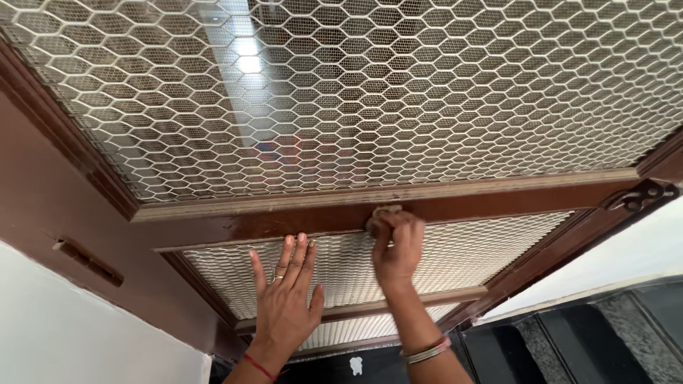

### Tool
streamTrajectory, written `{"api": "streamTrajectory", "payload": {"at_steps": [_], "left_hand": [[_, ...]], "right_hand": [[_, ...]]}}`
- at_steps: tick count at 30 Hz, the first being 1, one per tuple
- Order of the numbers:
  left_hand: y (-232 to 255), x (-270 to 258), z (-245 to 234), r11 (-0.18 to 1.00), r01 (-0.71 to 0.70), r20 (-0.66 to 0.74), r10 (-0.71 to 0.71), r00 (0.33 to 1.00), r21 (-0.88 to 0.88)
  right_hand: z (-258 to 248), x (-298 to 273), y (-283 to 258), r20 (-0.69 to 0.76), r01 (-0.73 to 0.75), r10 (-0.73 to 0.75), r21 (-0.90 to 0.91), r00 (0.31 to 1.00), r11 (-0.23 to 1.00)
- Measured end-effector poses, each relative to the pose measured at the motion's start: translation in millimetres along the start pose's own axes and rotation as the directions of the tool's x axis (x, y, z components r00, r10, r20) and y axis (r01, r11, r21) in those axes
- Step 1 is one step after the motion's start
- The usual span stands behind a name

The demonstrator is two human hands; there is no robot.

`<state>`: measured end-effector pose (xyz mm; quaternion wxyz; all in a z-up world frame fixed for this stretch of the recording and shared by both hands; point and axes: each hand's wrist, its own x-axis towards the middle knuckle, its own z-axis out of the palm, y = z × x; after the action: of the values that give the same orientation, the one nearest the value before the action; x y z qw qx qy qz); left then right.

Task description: The person cleans the wooden frame of a door with a mesh screen. They dip a cloth into a small bowl of yellow liquid and wipe the horizontal and vertical sections of the door frame.

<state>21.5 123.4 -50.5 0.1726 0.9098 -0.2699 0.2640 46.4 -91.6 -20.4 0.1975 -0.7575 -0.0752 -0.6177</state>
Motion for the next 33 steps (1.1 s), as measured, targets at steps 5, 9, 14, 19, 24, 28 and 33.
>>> {"api": "streamTrajectory", "payload": {"at_steps": [5,9,14,19,24,28,33], "left_hand": [[-2.0,2.1,-12.0,0.998,-0.036,-0.028,0.035,0.999,-0.049],[-5.3,-3.3,-32.6,0.986,-0.022,-0.088,0.007,0.996,-0.167],[-19.2,-12.8,-55.6,0.981,-0.016,-0.204,-0.025,0.979,-0.193],[-35.3,-25.7,-70.8,0.973,0.041,-0.307,-0.111,0.945,-0.225],[-49.1,-37.5,-78.0,0.971,0.065,-0.364,-0.148,0.919,-0.232],[-52.4,-39.8,-83.8,0.962,0.079,-0.369,-0.175,0.913,-0.262],[-56.9,-43.4,-89.5,0.954,0.074,-0.360,-0.181,0.915,-0.291]], "right_hand": [[-16.2,16.1,44.7,-0.089,-0.389,0.511,0.542,0.855,0.745],[0.3,8.9,23.2,-0.187,-0.442,0.516,0.326,0.836,0.836],[50.9,-0.5,-83.3,-0.037,-0.003,0.012,0.246,0.999,0.969],[60.3,6.9,-80.3,-0.076,0.068,-0.054,0.188,0.996,0.980],[21.8,7.9,-28.5,-0.143,-0.383,0.409,0.179,0.901,0.906],[51.1,3.6,-71.3,0.052,-0.542,0.590,0.469,0.805,0.697],[81.5,-6.6,-139.7,0.021,-0.250,0.255,0.292,0.967,0.923]]}}
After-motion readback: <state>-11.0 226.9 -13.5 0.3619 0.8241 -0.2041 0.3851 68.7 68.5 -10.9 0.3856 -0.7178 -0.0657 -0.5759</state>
